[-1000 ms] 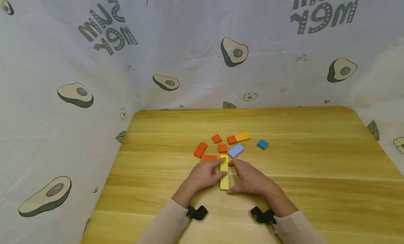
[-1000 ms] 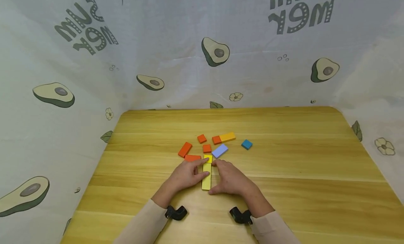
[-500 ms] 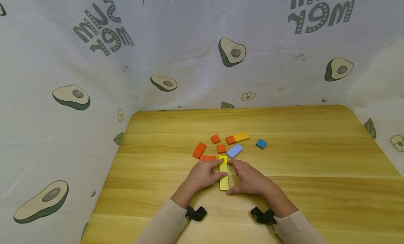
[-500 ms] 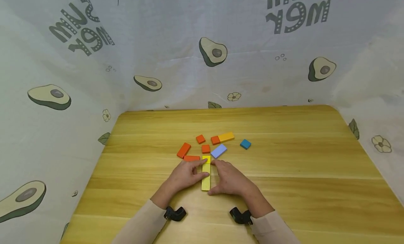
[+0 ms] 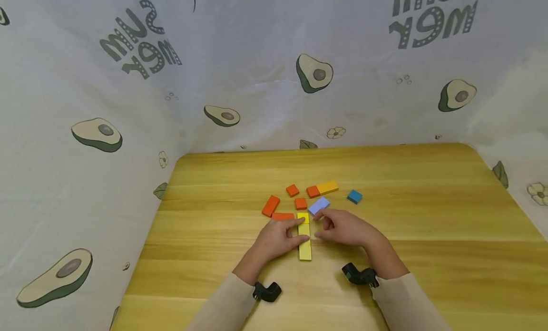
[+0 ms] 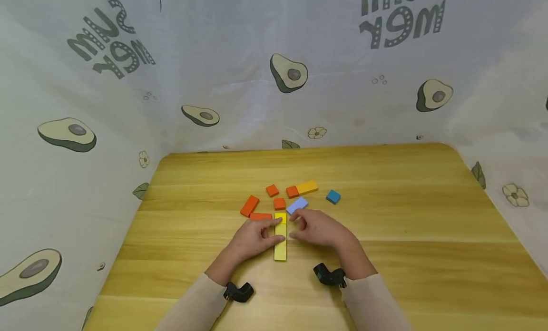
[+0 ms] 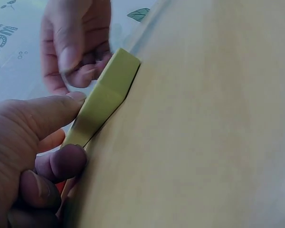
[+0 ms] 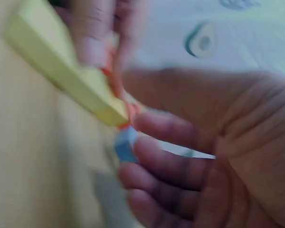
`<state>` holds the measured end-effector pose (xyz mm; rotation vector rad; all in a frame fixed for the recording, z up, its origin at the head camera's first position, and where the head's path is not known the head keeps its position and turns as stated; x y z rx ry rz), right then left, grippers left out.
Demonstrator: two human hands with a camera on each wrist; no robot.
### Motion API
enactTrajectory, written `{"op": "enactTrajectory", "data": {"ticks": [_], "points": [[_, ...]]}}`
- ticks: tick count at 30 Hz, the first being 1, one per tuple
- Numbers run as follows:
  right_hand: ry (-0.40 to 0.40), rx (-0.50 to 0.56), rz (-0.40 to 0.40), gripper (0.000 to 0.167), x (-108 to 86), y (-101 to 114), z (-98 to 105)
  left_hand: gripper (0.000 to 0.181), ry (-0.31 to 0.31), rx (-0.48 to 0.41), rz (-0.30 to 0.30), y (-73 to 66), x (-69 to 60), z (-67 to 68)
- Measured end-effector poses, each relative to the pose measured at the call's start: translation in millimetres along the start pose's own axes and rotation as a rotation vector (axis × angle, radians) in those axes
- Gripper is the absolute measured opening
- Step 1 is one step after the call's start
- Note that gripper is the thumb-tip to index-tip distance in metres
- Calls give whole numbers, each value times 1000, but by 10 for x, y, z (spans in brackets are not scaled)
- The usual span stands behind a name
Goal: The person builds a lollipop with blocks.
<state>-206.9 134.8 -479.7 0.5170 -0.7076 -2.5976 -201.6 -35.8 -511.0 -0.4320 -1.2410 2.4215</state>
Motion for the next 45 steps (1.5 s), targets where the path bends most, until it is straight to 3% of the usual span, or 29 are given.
{"op": "enactTrajectory", "data": {"ticks": [4,8,14,19,25,32,39,45], "points": [[-91,14,-120,40,108,-203,185,51,4,-4,-7,10,5,-24],[-71,7,-169,48,165,-375,154,51,7,-15,-20,1,-6,-33],[-135,14,-154,47,195,-462,151,51,-5,-6,-38,-23,1,-10],[-174,15,-151,35,193,-449,181,51,-4,2,-36,-28,0,-5],[-168,20,-153,27,187,-473,181,51,2,2,-52,-53,-24,-12],[-169,113,-122,31,138,-496,182,51,10,29,-53,-45,-32,-33],[-96,245,-38,34,193,-297,94,50,13,34,-70,-35,-29,-45],[-93,205,-63,30,259,-246,9,50,5,42,-91,-53,-21,-40]]}}
Point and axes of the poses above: each hand's wrist, its own x-axis towards the middle knuckle, its own z-axis out of the back of the hand, y = z × x, the point moved 7 cm from there along x, towards the middle knuckle, and after that the axes turned 13 degrees about -x, right-handed, at the moved point
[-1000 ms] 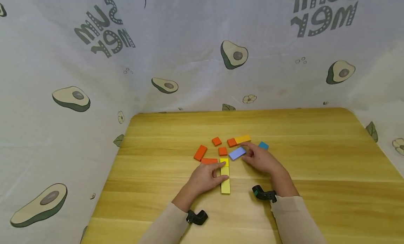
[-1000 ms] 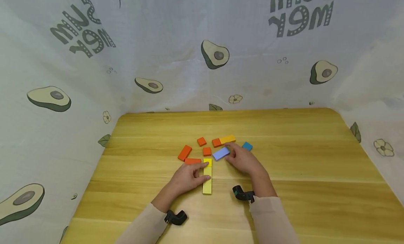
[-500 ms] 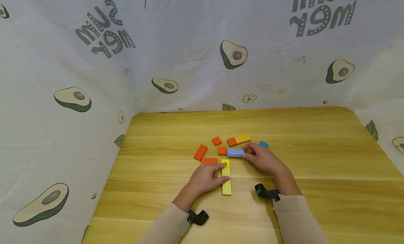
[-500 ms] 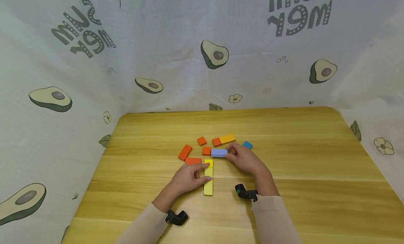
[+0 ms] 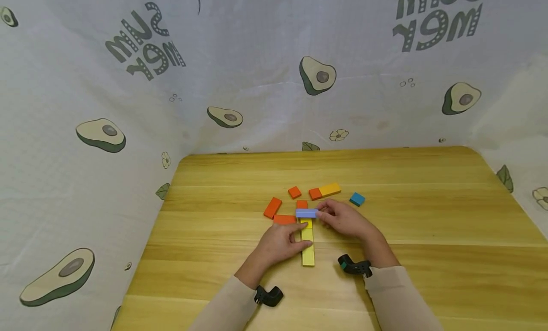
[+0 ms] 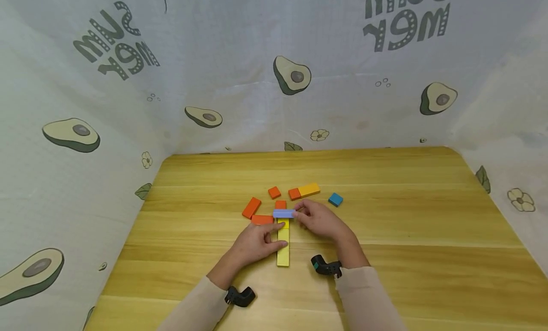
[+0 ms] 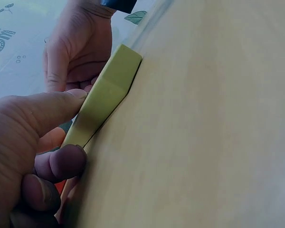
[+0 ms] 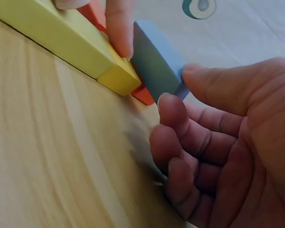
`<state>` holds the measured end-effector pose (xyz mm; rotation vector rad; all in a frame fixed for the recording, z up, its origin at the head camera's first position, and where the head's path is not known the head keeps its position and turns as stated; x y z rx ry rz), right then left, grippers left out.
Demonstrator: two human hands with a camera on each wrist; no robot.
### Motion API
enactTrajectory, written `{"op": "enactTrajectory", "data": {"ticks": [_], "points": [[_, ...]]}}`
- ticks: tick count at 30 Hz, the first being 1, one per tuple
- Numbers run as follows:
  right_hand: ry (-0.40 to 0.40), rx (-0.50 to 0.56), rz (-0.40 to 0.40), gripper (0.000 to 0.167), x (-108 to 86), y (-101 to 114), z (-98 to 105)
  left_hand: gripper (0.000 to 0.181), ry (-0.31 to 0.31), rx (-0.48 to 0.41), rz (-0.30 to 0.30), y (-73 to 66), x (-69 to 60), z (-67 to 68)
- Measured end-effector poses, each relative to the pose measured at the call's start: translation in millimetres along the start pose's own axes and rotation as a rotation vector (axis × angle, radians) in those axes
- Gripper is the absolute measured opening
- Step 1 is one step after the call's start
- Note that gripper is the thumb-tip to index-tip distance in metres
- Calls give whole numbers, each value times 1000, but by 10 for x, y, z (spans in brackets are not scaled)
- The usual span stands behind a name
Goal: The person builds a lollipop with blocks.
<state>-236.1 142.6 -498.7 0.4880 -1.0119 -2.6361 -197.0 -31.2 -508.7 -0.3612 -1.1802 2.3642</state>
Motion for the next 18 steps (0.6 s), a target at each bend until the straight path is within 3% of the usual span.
{"op": "enactTrajectory", "data": {"ticks": [10,18], "points": [[-85,-142,-40,33,46,2,-34,50,-10,-4,-7,-19,-2,-1],[-84,-199,-45,37,75,3,-71,50,-8,-19,14,-8,-11,7]]}}
Point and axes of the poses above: each hand's wrist, its own x-axis towards the middle knuckle, its own z-axis out of the back of the hand, y = z × x, the point moved 7 cm from there along x, towards the middle knuckle, and after that the axes turned 13 degrees about -x, right-handed, at the moved point
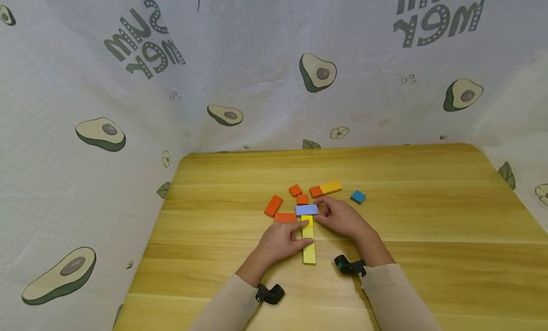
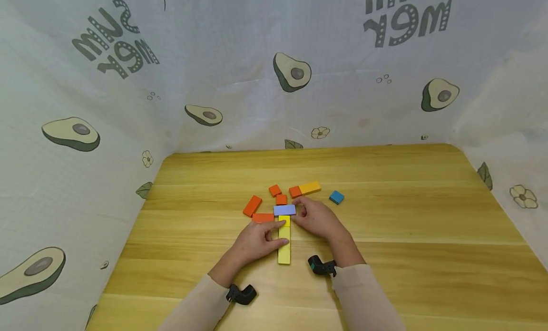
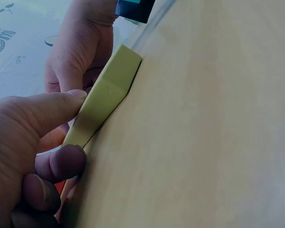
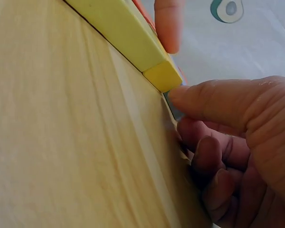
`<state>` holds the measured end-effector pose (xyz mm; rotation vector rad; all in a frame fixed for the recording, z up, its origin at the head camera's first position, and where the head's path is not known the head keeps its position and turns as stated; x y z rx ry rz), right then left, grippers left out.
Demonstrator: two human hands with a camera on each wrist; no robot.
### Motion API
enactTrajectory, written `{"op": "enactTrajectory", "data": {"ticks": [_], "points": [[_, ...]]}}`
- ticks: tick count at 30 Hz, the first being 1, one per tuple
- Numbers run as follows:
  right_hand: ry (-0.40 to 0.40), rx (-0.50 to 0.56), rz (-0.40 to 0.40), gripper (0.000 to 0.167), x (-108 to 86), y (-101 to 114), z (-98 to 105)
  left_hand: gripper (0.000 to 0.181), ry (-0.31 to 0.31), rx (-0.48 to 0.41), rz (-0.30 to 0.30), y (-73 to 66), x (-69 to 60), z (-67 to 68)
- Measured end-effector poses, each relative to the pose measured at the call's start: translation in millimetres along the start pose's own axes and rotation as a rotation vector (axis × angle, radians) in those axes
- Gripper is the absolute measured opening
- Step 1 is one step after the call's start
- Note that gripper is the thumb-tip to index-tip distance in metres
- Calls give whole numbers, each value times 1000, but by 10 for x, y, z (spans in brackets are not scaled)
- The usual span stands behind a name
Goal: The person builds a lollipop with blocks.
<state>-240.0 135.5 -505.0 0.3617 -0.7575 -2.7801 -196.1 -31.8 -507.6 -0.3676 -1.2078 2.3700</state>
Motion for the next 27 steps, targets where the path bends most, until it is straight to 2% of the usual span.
{"op": "enactTrajectory", "data": {"ticks": [12,21,27], "points": [[-21,-56,21,28,-11,0,3,50,-1,10,-20,-12,12,-7],[-16,-53,45,39,-7,-5,-1,51,6,-8,13,13,11,-10],[-29,-74,59,33,-14,6,-4,51,4,-17,18,15,3,-13]]}}
Point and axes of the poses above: each hand's wrist, its own x-axis towards the middle knuckle, its own z-axis out of the back of the hand, y = z × x, the point moved 7 cm from there along x, towards the middle knuckle, and after that the axes turned 13 degrees about -x, right-handed, at the moved point
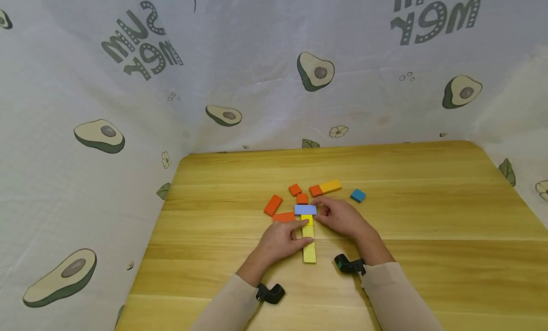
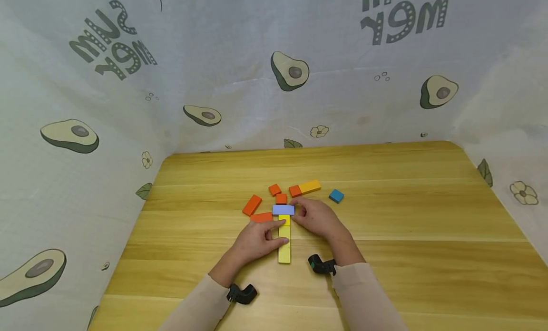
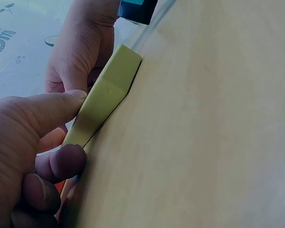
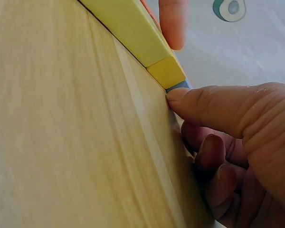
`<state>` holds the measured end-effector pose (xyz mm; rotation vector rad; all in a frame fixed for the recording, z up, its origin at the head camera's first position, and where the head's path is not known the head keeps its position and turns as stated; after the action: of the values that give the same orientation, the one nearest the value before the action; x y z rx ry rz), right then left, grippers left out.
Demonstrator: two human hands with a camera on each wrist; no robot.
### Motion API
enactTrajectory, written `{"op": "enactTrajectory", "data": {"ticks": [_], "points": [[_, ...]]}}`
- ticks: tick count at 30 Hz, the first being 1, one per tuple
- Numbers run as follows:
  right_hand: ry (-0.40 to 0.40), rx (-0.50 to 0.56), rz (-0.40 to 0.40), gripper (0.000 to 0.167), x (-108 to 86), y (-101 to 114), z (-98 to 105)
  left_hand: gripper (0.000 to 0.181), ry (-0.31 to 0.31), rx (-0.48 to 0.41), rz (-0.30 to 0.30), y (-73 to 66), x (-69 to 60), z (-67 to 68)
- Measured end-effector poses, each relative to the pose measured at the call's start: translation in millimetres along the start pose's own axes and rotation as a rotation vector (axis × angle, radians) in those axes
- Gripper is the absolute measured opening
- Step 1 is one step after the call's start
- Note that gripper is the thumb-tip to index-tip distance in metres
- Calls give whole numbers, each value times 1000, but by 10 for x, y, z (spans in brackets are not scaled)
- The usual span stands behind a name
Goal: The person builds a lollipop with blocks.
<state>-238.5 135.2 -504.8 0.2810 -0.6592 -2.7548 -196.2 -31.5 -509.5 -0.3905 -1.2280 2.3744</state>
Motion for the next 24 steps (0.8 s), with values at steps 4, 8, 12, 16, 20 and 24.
{"op": "enactTrajectory", "data": {"ticks": [4,8,12,16,20,24], "points": [[4,-4,-5,32,-1,11,6,51,1,1,7,3,2,-1],[3,-14,-6,32,-4,17,12,51,4,4,10,0,4,-3],[1,-23,-4,31,-9,16,11,51,6,4,9,-8,1,1],[2,-25,-2,32,-12,13,9,50,3,0,8,-3,-1,-1],[6,-19,-2,33,-11,12,12,50,1,-4,7,-3,-1,-2],[12,-10,-9,36,-8,9,7,50,2,-7,8,-2,-7,-1]]}}
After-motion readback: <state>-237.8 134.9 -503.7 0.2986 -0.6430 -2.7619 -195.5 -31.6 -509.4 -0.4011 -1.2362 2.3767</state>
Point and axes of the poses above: each hand's wrist, its own x-axis towards the middle knuckle, its own z-axis out of the back of the hand, y = z × x, the point moved 7 cm from there along x, towards the middle knuckle, and after that the axes turned 13 degrees about -x, right-handed, at the moved point
